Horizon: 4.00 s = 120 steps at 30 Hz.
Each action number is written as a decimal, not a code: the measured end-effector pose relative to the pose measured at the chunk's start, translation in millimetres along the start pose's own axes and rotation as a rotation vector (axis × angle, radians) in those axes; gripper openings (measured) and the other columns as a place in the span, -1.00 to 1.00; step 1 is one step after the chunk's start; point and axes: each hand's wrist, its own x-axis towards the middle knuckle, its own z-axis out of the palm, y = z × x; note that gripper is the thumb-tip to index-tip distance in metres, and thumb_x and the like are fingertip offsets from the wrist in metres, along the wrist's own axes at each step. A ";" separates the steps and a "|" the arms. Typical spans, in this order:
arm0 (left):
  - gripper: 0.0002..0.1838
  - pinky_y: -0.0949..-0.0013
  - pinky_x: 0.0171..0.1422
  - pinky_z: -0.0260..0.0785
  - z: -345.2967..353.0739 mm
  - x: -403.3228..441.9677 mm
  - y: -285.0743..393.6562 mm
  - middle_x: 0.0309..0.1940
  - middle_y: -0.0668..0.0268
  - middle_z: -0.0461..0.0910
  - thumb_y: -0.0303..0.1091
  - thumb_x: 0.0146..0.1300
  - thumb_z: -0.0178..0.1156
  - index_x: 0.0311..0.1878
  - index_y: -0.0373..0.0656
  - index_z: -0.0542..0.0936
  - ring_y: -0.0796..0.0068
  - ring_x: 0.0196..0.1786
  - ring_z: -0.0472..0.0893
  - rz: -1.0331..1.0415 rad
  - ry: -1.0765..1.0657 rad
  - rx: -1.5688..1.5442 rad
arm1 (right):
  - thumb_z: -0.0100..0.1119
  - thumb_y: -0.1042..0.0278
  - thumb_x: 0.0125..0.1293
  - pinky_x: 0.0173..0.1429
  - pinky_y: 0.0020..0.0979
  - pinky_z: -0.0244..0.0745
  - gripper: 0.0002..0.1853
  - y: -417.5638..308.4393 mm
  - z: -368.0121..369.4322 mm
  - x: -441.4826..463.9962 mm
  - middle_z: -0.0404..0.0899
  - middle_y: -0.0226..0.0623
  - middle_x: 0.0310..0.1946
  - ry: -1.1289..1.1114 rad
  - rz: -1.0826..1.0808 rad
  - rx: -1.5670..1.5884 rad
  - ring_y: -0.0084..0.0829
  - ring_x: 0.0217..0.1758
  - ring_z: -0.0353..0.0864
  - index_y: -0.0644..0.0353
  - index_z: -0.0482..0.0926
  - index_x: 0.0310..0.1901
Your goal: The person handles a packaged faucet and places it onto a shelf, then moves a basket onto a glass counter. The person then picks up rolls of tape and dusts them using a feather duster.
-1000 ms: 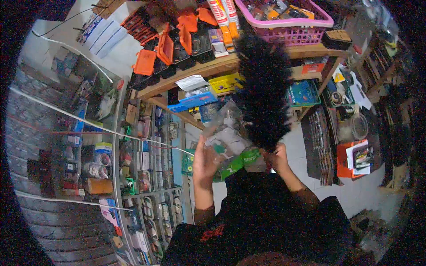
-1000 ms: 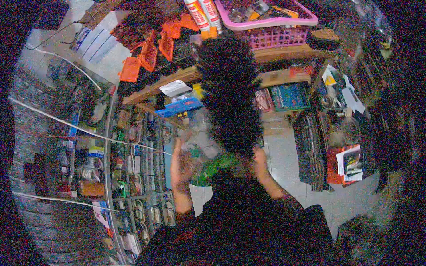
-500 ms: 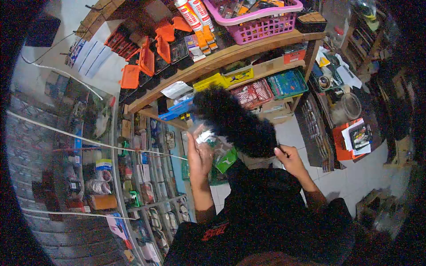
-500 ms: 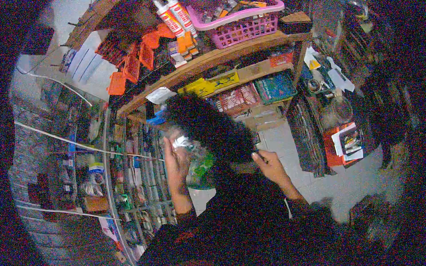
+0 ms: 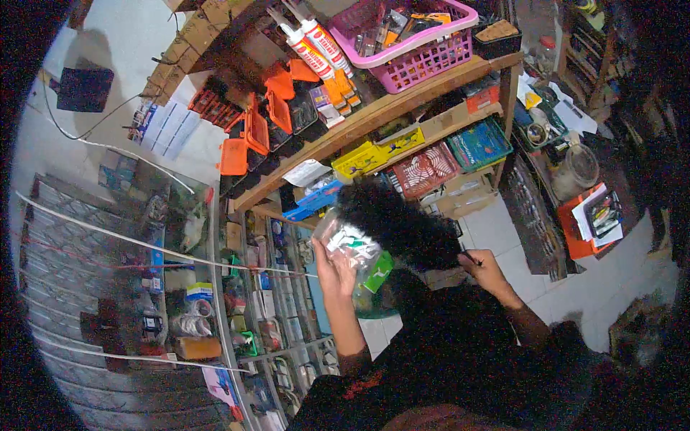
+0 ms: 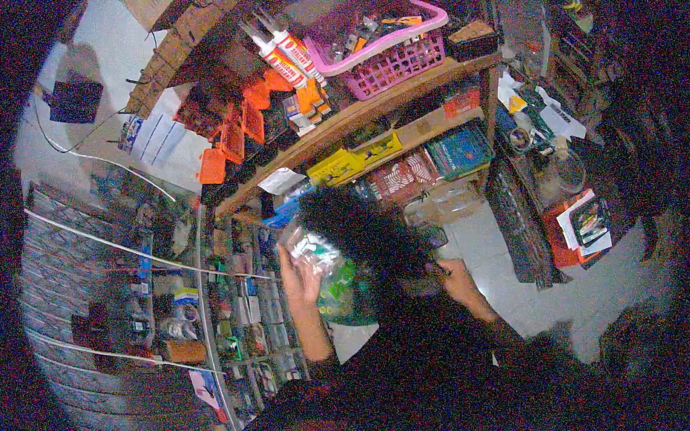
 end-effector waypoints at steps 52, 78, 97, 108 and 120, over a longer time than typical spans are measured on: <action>-0.39 -0.27 0.25 0.27 -41.0 -2.6 22.0 0.32 0.13 0.35 0.13 0.41 -0.09 0.41 0.05 0.24 0.03 0.31 0.38 0.276 0.123 -0.124 | 0.13 0.17 0.40 -0.44 -0.35 0.24 -0.61 33.8 5.1 18.7 0.35 -0.51 -0.68 -0.090 0.090 -0.049 -0.56 -0.54 0.29 0.37 0.51 -0.46; -0.52 0.06 0.38 0.24 -7.0 -9.5 1.5 0.18 0.22 0.49 -0.03 0.44 -0.08 0.28 -0.11 0.40 0.17 0.24 0.44 0.159 0.012 -0.240 | 0.28 0.19 0.28 -0.35 -0.40 0.36 -0.72 -16.4 23.0 31.9 0.54 -0.40 -0.57 -0.208 0.027 0.128 -0.68 -0.43 0.40 0.29 0.61 -0.36; -0.38 -0.03 0.39 0.14 31.4 -28.8 -31.4 0.30 0.04 0.36 0.14 0.48 -0.33 0.37 -0.11 0.26 0.01 0.33 0.34 0.130 -0.074 -0.282 | 0.57 0.39 -0.14 0.01 -0.31 0.56 -0.30 -52.0 81.7 51.6 0.57 -0.35 -0.10 -0.104 -0.045 0.689 -0.42 -0.09 0.59 0.24 0.42 0.08; -0.43 0.02 0.31 0.23 31.9 -32.9 -48.2 0.19 0.24 0.44 0.13 0.42 -0.12 0.31 -0.06 0.34 0.21 0.22 0.42 -0.100 0.086 0.064 | 0.56 0.36 -0.11 -0.11 -0.25 0.58 -0.33 -50.9 69.7 58.0 0.60 -0.30 -0.11 0.111 0.156 0.395 -0.27 -0.13 0.63 0.22 0.45 0.08; -0.61 0.35 -0.11 0.42 -51.2 -9.3 -86.1 -0.39 0.35 0.47 0.00 0.45 -0.03 0.09 -0.10 0.48 0.51 -0.31 0.51 -0.196 -0.086 -0.236 | 0.36 0.50 -0.26 -0.01 -0.23 0.57 -0.55 -96.4 57.3 53.8 0.42 -0.17 0.18 -0.339 -0.703 -0.552 -0.10 0.00 0.60 0.11 0.58 -0.18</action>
